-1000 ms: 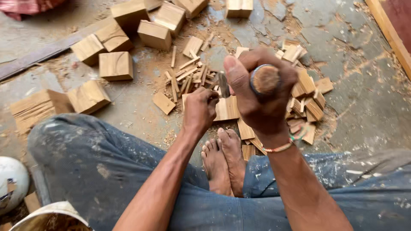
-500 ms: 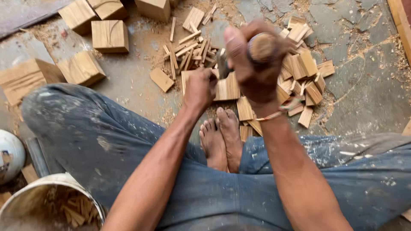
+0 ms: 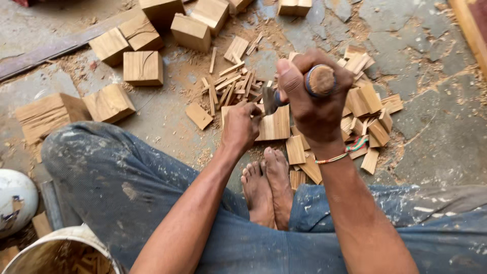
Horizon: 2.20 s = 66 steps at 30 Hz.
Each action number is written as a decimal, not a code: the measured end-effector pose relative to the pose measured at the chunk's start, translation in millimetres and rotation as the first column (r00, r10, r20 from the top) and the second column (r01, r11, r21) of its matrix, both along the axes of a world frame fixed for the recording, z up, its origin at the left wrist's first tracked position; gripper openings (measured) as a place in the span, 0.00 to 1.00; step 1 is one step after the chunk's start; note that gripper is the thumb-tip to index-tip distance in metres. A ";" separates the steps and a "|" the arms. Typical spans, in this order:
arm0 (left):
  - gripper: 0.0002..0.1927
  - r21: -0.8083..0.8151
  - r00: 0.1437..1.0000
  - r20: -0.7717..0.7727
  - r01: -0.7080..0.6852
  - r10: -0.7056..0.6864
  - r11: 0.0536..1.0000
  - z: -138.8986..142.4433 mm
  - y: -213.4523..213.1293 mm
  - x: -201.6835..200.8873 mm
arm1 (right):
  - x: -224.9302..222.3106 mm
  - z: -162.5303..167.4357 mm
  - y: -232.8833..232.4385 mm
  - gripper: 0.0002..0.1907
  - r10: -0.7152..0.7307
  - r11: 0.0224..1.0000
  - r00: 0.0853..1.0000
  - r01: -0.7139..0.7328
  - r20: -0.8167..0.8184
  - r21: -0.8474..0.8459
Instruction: The person uses a scraper to trim and shape small blocks of wood while sitting on the floor.
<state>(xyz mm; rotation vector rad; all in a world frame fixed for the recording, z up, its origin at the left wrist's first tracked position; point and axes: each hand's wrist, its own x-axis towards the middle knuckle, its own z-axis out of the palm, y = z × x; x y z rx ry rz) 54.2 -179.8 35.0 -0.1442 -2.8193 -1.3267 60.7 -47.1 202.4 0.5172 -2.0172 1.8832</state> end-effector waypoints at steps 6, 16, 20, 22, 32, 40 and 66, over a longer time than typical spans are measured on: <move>0.06 0.017 0.994 0.110 0.008 -0.009 1.000 -3.2 -0.3 1.1 | 6.7 3.2 1.3 0.15 0.004 1.000 1.000 -0.005 0.015 0.024; 0.05 0.034 0.994 0.101 0.043 -0.046 0.999 1.8 -4.7 2.2 | -0.1 7.0 -4.6 0.14 0.024 1.000 1.000 -0.024 0.017 0.020; 0.04 0.088 0.997 0.039 0.063 -0.067 0.994 6.9 -3.1 6.1 | 2.7 2.7 -2.0 0.11 0.048 0.999 0.997 -0.046 -0.066 0.023; 0.03 0.083 0.998 0.014 0.057 -0.059 0.995 9.4 -3.8 7.5 | 5.3 -3.8 -3.6 0.09 0.006 0.999 0.999 -0.008 -0.053 -0.037; 0.07 0.074 0.987 0.158 0.003 -0.014 0.997 3.2 -7.1 4.6 | 21.3 -24.5 10.7 0.04 -0.096 0.726 0.949 0.274 -0.301 0.631; 0.08 0.010 0.995 0.049 0.089 -0.089 0.996 -6.4 -5.7 5.1 | 14.1 1.4 21.8 0.14 -0.032 0.999 0.999 0.033 0.031 -0.023; 0.08 0.013 0.991 0.096 0.094 -0.095 0.995 13.8 -10.6 6.4 | 13.0 10.6 -2.1 0.15 -0.044 0.999 0.998 0.045 0.035 -0.026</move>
